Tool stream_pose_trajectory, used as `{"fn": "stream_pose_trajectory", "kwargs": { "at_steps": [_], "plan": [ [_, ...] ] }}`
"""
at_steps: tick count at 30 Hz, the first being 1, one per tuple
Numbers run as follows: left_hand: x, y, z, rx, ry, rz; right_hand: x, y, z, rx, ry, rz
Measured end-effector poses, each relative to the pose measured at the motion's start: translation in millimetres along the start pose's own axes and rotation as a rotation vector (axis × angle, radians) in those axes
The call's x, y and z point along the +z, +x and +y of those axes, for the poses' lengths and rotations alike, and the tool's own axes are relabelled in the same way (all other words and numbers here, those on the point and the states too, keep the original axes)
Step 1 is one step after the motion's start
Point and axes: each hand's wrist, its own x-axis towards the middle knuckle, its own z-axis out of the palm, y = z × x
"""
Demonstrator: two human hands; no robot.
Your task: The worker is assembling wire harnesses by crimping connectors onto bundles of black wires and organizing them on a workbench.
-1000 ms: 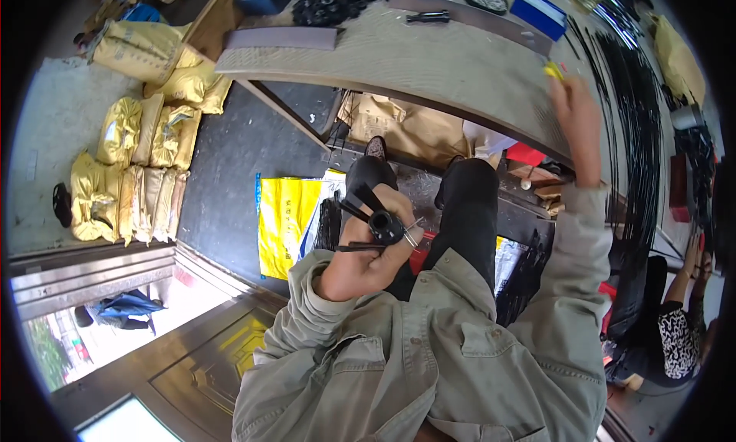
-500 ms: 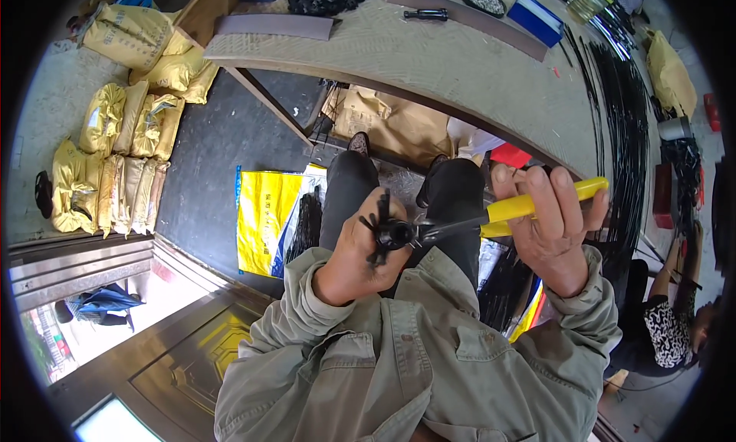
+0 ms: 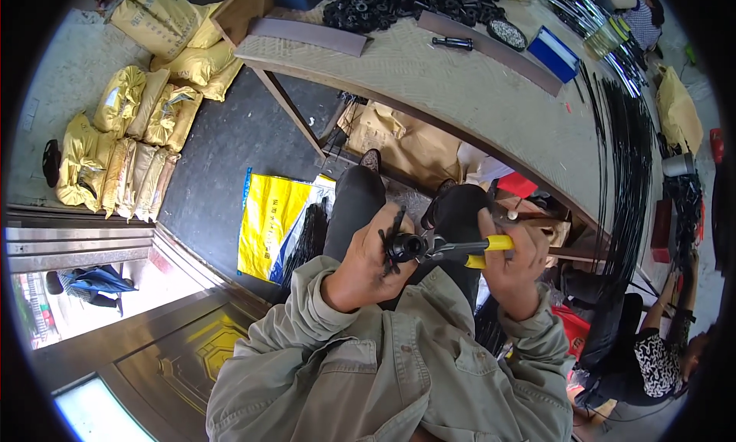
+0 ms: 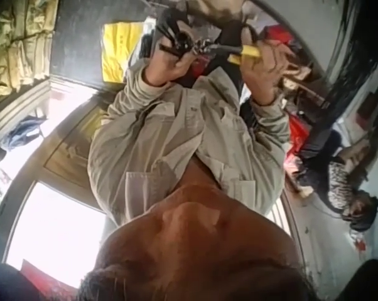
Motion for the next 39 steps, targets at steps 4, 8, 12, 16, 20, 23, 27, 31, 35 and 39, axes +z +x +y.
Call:
{"fn": "stream_pose_trajectory", "kwargs": {
  "at_steps": [4, 8, 12, 16, 20, 23, 27, 31, 35, 39],
  "plan": [
    [0.1, -2.2, -2.5, 0.044, -0.05, -0.08, -43.1, 34.0, 30.5, -0.207, 0.249, -0.38],
    [-15.1, 3.4, 6.5, -0.31, -0.267, -0.445, -55.6, 43.4, 57.9, -0.067, 0.938, -1.226],
    [-13.7, 12.0, -2.4, -0.05, -0.433, -0.698, -51.7, 45.5, 53.3, 0.211, 1.284, -1.431],
    [-7.6, 0.4, -4.9, -0.031, -0.347, -0.486, -55.0, 38.0, 42.7, 0.367, 1.559, -1.545],
    [-8.5, 1.2, -0.9, -0.071, -0.344, -0.406, -64.1, 19.2, 30.3, -0.254, 0.475, -0.678],
    [-7.8, 11.1, -4.3, -0.027, -0.433, -0.653, -47.2, 16.4, 54.4, 0.198, 1.525, -1.787],
    [-9.3, -0.5, -9.6, -0.03, -0.4, -0.511, -62.5, 47.3, 44.6, 0.32, 1.347, -1.471],
    [-3.5, 0.5, -8.0, -0.026, -0.353, -0.36, -61.5, 14.9, 27.8, -0.163, 0.534, -0.65],
    [-4.4, 8.0, -6.3, 0.028, -0.42, -0.601, -44.3, 14.3, 55.7, 0.339, 1.707, -1.765],
    [-9.2, 3.2, -10.0, -0.027, -0.323, -0.491, -56.4, 36.7, 57.9, 0.376, 1.394, -1.285]
  ]
}}
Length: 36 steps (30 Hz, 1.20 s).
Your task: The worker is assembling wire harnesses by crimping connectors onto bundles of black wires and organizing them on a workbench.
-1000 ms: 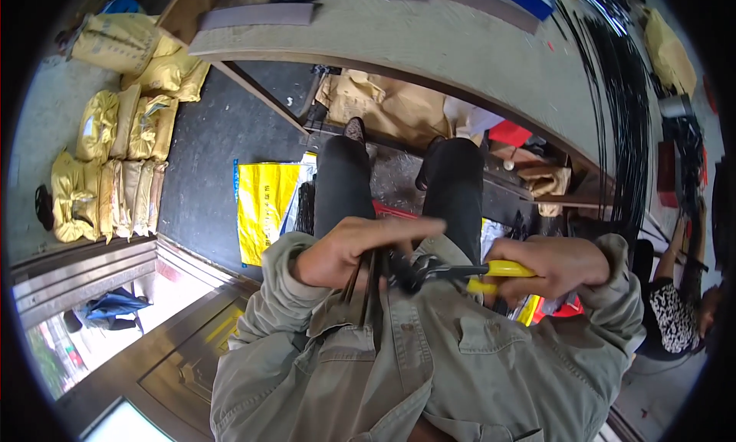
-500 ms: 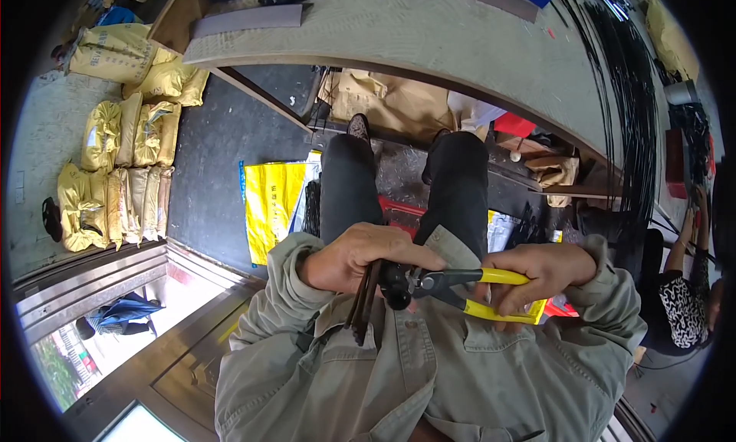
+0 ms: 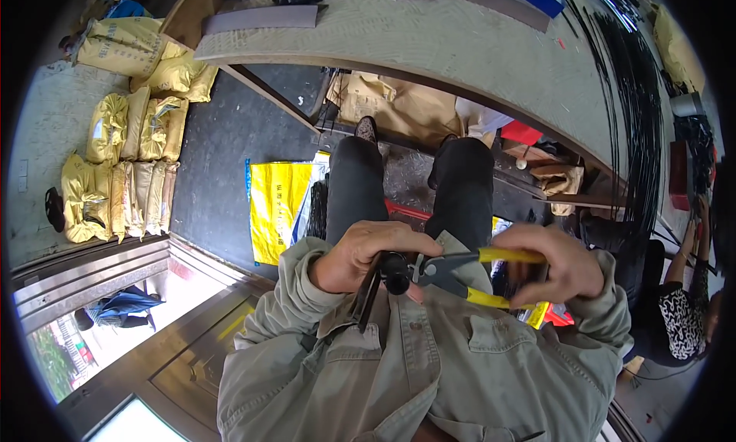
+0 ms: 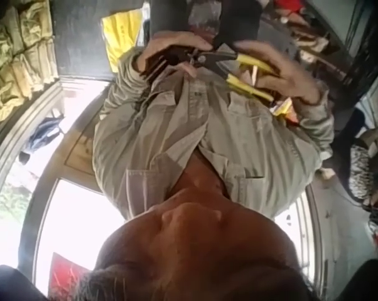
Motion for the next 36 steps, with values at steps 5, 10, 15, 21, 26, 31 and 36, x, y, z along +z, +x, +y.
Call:
{"fn": "stream_pose_trajectory", "kwargs": {
  "at_steps": [5, 10, 15, 21, 26, 31, 36],
  "plan": [
    [9.9, -3.0, 0.8, -0.005, -0.06, 0.147, 30.0, 10.8, 6.7, -0.207, -0.919, 0.328],
    [11.7, -3.6, 5.9, -0.099, 0.052, 0.2, 24.0, 22.7, 3.4, -0.283, -1.075, 0.471],
    [9.2, -2.1, 7.5, -0.097, 0.096, 0.268, 17.0, 25.2, 9.5, -0.309, -1.172, 0.464],
    [10.1, -4.5, 2.9, -0.075, 0.085, 0.351, 13.9, 35.9, -1.9, -0.334, -1.266, 0.494],
    [11.0, -9.4, 0.9, -0.085, 0.153, 0.448, 26.3, 42.1, 12.1, -0.321, -1.11, 0.53],
    [18.6, -9.1, -2.2, -0.044, 0.155, 0.543, 51.5, 64.8, 43.1, -0.382, -0.848, 0.63],
    [14.8, -22.9, -5.5, -0.194, -0.103, 0.504, 67.4, 84.8, 76.7, -0.478, -0.664, 0.663]
  ]
}}
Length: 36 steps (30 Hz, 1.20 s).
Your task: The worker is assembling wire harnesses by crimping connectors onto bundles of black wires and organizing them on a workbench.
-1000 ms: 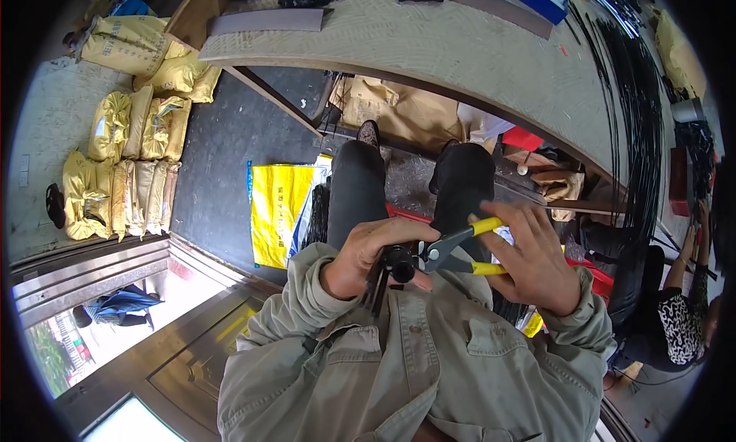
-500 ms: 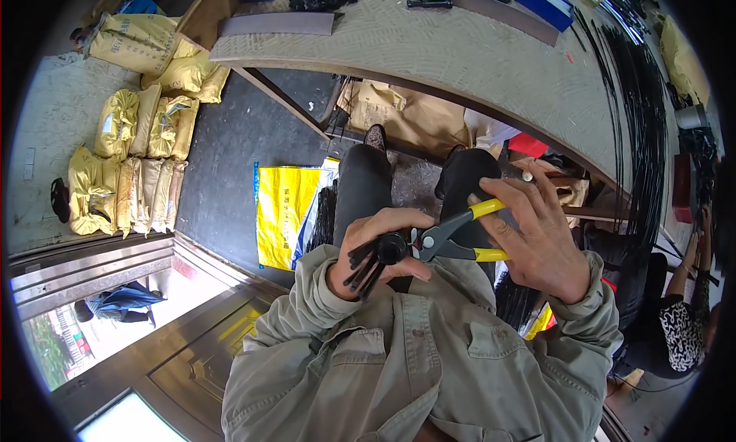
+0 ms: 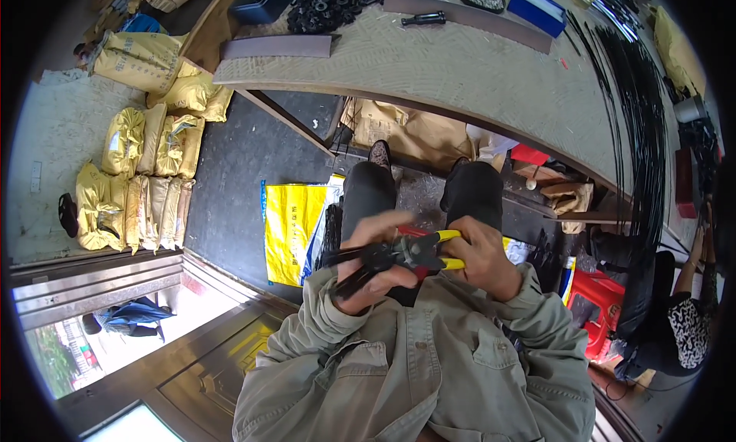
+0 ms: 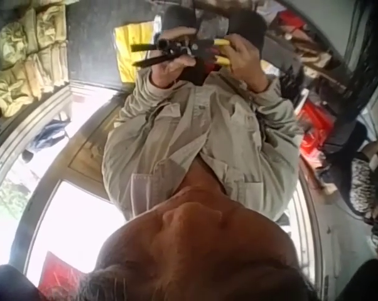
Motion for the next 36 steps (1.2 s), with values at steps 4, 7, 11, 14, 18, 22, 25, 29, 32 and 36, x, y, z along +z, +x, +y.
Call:
{"fn": "stream_pose_trajectory", "kwargs": {
  "at_steps": [4, 7, 11, 14, 18, 22, 25, 29, 32, 36],
  "plan": [
    [-7.5, 13.2, 11.2, 0.077, -0.033, -0.109, 5.8, 7.3, -8.0, 0.165, 0.402, 0.08],
    [-13.0, 7.7, 18.7, -0.018, 0.128, -0.042, -29.2, 39.0, -9.2, -0.163, -0.307, 0.191],
    [-24.4, 2.6, 28.1, -0.124, 0.25, -0.064, -38.8, 59.1, -7.5, -0.34, -0.783, 0.368],
    [-24.8, 3.0, 30.2, -0.139, 0.287, -0.104, -43.1, 62.9, -15.0, -0.488, -1.105, 0.403],
    [-29.7, 1.6, 24.0, -0.058, 0.343, -0.108, -33.9, 53.1, -19.1, -0.309, -0.729, 0.282],
    [-27.0, 2.2, 22.0, -0.012, 0.419, -0.08, -10.8, 27.7, -27.8, -0.082, -0.612, 0.26],
    [-19.5, 6.2, 30.0, -0.017, 0.475, -0.09, -8.3, 25.2, -28.0, -0.085, -0.661, 0.294],
    [-12.9, 6.9, 31.7, -0.07, 0.422, -0.001, 0.8, 17.6, -31.9, -0.038, -0.677, 0.306],
    [-11.4, 7.5, 34.5, -0.076, 0.367, -0.021, -4.3, 13.1, -31.8, -0.042, -0.617, 0.241],
    [-14.9, 6.9, 41.2, -0.169, 0.426, -0.096, -25.0, 13.6, -25.0, -0.059, -0.223, 0.088]
  ]
}}
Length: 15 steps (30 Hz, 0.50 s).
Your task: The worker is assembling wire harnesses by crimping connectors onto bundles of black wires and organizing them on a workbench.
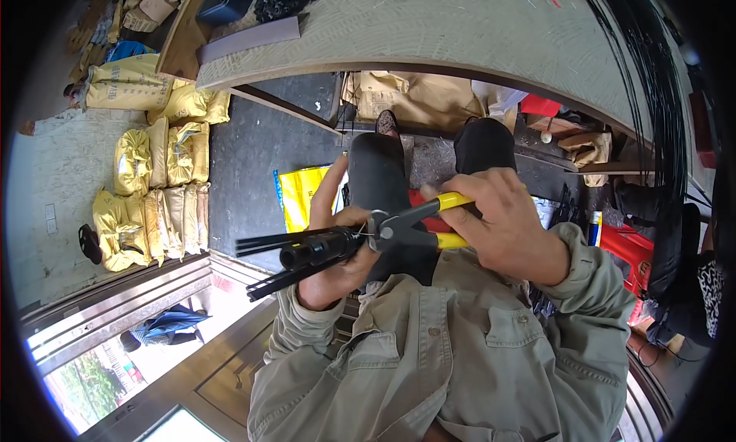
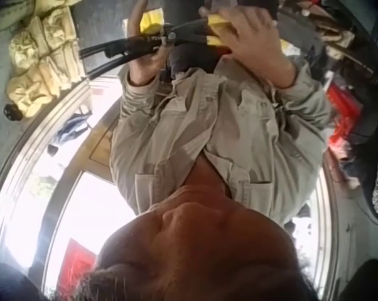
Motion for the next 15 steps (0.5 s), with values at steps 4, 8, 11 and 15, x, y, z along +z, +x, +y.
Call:
{"fn": "stream_pose_trajectory", "kwargs": {
  "at_steps": [4, 8, 11, 15],
  "plan": [
    [5.8, 2.7, -5.0, 0.042, -0.139, 0.044, -1.7, 12.2, -3.2, 0.189, 0.708, -0.04],
    [14.0, 1.6, 7.0, -0.028, -0.244, 0.031, 18.6, 34.2, -22.0, 0.384, 0.978, 0.068],
    [11.6, -2.9, -5.6, 0.007, -0.195, 0.035, 32.0, 38.9, -31.0, 0.375, 1.074, 0.126],
    [13.5, -2.7, -10.7, 0.099, -0.093, 0.112, 40.0, 38.6, -37.8, 0.35, 0.963, 0.258]
  ]
}}
